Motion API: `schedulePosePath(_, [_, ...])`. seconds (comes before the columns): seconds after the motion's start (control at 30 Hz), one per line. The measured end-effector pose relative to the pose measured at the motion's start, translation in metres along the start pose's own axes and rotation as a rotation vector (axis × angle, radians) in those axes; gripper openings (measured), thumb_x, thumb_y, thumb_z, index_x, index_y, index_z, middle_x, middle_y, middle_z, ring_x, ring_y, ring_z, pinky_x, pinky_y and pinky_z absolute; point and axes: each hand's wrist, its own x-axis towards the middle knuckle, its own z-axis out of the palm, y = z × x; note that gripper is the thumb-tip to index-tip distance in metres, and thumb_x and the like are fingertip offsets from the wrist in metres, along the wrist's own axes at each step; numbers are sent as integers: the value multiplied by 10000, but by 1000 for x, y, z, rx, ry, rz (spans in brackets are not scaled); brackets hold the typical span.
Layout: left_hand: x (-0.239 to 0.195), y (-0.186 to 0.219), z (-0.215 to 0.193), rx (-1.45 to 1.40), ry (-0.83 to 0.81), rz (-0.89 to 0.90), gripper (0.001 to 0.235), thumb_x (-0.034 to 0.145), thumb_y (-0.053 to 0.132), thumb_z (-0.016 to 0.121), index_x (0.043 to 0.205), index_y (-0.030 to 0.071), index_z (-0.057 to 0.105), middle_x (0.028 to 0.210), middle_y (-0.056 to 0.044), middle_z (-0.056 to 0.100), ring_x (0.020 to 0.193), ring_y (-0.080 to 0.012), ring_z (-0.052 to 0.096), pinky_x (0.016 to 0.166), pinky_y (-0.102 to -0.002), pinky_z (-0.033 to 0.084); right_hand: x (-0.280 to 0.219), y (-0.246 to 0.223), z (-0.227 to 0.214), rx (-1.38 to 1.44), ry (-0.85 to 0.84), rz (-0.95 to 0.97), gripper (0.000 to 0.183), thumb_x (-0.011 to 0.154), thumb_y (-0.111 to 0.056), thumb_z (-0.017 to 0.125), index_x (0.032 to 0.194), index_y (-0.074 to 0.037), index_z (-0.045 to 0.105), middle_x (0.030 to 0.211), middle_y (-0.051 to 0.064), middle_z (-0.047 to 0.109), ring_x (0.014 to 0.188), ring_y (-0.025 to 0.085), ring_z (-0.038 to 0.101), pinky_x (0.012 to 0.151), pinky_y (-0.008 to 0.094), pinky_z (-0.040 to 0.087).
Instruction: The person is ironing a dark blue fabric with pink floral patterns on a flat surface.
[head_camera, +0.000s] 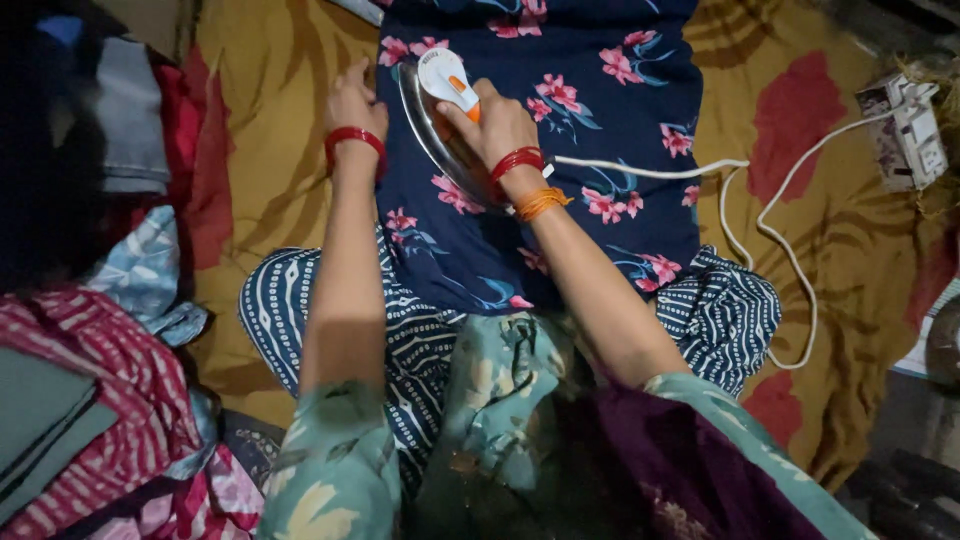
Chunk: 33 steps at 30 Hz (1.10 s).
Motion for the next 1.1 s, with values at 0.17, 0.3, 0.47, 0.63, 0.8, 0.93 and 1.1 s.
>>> schedulePosePath(0.17, [-40, 26, -29, 203, -75, -191, 585, 791, 252, 868, 1265, 103, 560, 1144, -176, 714, 1040, -398, 677, 867, -486, 528, -19, -8, -15, 27, -19, -53, 581, 911, -637, 661, 992, -62, 641, 765, 236, 719, 733, 448, 709, 614, 541, 549])
schedulePosePath(0.3, [-49, 23, -23, 384, -233, -394, 678, 795, 433, 873, 1268, 101, 518, 1128, -192, 715, 1080, -372, 684, 890, -471, 550, -25, -4, -13, 33, -32, -69, 582, 923, -643, 656, 1008, -68, 641, 774, 226, 725, 745, 437, 717, 626, 535, 556])
schedulePosePath(0.47, [-48, 19, -19, 338, -239, -440, 506, 784, 418, 862, 1127, 101, 669, 1107, -183, 725, 1038, -359, 702, 865, -465, 565, -13, -13, -9, -8, -54, -105, 593, 928, -657, 647, 1044, -75, 648, 807, 226, 733, 767, 436, 722, 636, 537, 561])
schedulePosePath(0.63, [-41, -25, -1, 201, -307, -337, 338, 786, 394, 870, 894, 90, 767, 994, -204, 744, 956, -369, 717, 864, -458, 551, 5, -19, 2, -71, -70, -26, 604, 910, -655, 650, 1101, -82, 657, 854, 241, 733, 801, 452, 715, 656, 553, 559])
schedulePosePath(0.8, [-45, -44, 8, 137, -221, -230, 335, 724, 352, 896, 825, 67, 753, 939, -198, 750, 930, -354, 719, 862, -434, 553, 27, -18, 20, 12, 35, 39, 627, 874, -644, 663, 1180, -97, 663, 901, 244, 740, 842, 455, 713, 704, 549, 565])
schedulePosePath(0.93, [-39, -35, 0, 135, -263, -249, 362, 736, 351, 896, 849, 50, 730, 941, -185, 749, 916, -346, 718, 844, -444, 544, 16, -14, 9, 7, -8, -15, 633, 888, -649, 661, 1177, -86, 664, 916, 248, 740, 860, 453, 717, 730, 548, 568])
schedulePosePath(1.1, [-38, -46, 4, 51, -329, -286, 341, 745, 327, 879, 887, 59, 722, 914, -185, 739, 877, -327, 720, 803, -437, 547, 1, -24, -2, -31, -134, -27, 658, 900, -667, 651, 1174, -70, 659, 908, 256, 737, 865, 455, 716, 725, 555, 566])
